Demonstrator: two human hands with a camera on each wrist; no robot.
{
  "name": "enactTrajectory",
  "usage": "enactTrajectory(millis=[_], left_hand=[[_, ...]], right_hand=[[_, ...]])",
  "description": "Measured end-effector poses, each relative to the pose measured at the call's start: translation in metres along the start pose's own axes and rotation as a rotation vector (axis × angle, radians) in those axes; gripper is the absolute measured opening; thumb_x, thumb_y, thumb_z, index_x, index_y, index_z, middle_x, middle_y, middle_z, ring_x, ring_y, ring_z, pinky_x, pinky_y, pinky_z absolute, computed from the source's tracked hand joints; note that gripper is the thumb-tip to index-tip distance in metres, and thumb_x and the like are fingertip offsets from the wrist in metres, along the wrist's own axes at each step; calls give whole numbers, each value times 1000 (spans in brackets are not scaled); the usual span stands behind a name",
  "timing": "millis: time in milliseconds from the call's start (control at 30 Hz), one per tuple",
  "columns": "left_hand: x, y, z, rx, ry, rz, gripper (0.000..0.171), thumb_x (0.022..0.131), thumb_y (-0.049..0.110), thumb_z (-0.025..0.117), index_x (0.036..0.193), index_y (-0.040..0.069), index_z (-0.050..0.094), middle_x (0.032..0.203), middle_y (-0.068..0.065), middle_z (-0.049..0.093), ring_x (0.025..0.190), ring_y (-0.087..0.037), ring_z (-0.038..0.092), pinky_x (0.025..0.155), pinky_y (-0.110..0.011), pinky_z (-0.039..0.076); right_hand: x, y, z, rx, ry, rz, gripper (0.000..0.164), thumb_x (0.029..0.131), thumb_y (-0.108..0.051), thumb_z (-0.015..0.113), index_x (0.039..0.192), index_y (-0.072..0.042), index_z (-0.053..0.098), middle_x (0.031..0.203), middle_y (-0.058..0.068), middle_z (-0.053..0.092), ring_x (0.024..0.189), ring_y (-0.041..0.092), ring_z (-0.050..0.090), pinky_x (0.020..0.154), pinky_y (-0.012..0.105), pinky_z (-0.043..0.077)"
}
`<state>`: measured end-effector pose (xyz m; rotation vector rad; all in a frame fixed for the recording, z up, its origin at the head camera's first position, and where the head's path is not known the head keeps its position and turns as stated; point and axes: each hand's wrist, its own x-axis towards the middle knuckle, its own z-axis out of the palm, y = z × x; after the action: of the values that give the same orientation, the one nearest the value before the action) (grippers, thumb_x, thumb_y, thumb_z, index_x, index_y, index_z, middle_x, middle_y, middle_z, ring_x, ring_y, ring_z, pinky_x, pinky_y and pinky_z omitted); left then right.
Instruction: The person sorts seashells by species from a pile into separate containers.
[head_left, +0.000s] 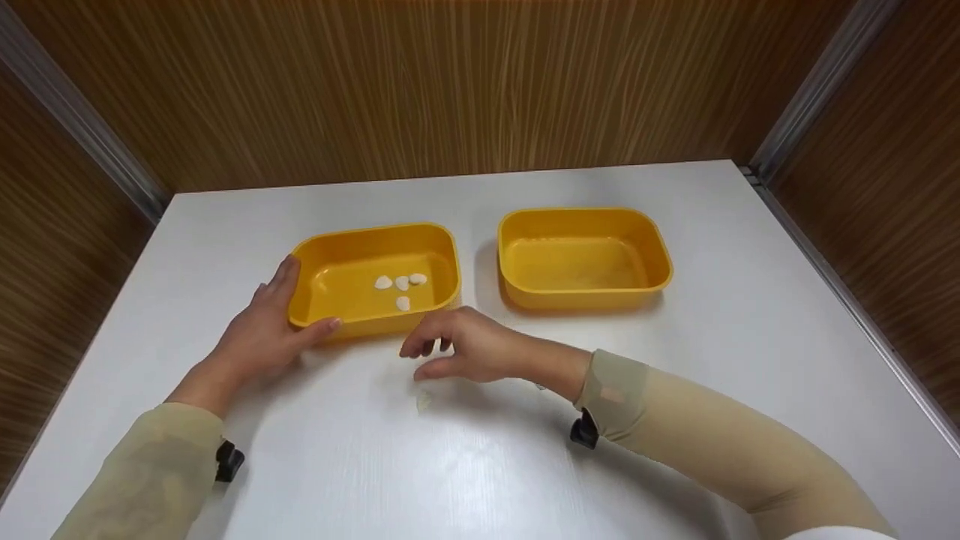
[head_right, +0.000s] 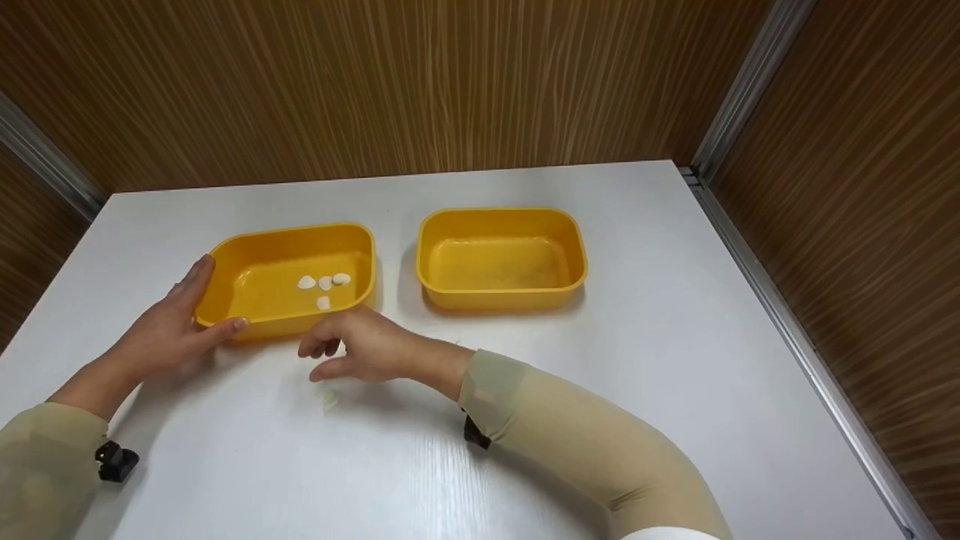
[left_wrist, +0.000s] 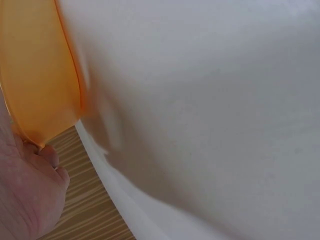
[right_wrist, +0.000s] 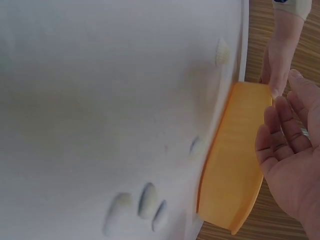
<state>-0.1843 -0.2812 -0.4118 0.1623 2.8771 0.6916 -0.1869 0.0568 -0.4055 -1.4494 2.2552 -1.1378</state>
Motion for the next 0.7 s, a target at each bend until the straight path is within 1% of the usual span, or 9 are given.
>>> enactTrajectory(millis=[133,233,367,533,700], left_hand=[[1,-1,0,6,-1,1,126,88,88,54,168,22,-18,178,-6,-9,157,-57,7,121,-74,14],[0,-1,0,5,1,7,125,88,88,53,168,22,-17,178,-6,-9,157,-57,7,122,-74,14],[0,-2,0,3,-1,6,124,89,87,53,169,22,-17,178,-5,-9,157,-56,7,122,-74,14],[1,-1,-1,3,-1,6,124,89,87,53,169,22,-17,178,-5,-9,157,-56,7,122,-73,14],[-1,0,-1,-1,-7,6,124,90,86,54,168,22,-17,178,-5,-10,157,-57,6,122,-74,13]], right_hand=[[-6,1,8,-11,-34,5,28,94,-13,83,120,-2,77,113,10,76,102,25,70,90,42,60],[-8,3,13,-43,-56,0,29,94,-13,84,120,-2,78,112,11,76,103,24,70,91,33,59],[-12,7,19,-78,-64,-33,30,92,-12,84,120,-2,78,111,10,76,102,24,71,92,25,56],[-14,11,22,-102,-79,-59,29,93,-10,83,120,-1,77,112,10,76,104,22,71,97,24,54],[-14,12,25,-168,-105,-76,28,93,-9,82,120,-3,78,114,8,75,105,18,70,100,24,52]])
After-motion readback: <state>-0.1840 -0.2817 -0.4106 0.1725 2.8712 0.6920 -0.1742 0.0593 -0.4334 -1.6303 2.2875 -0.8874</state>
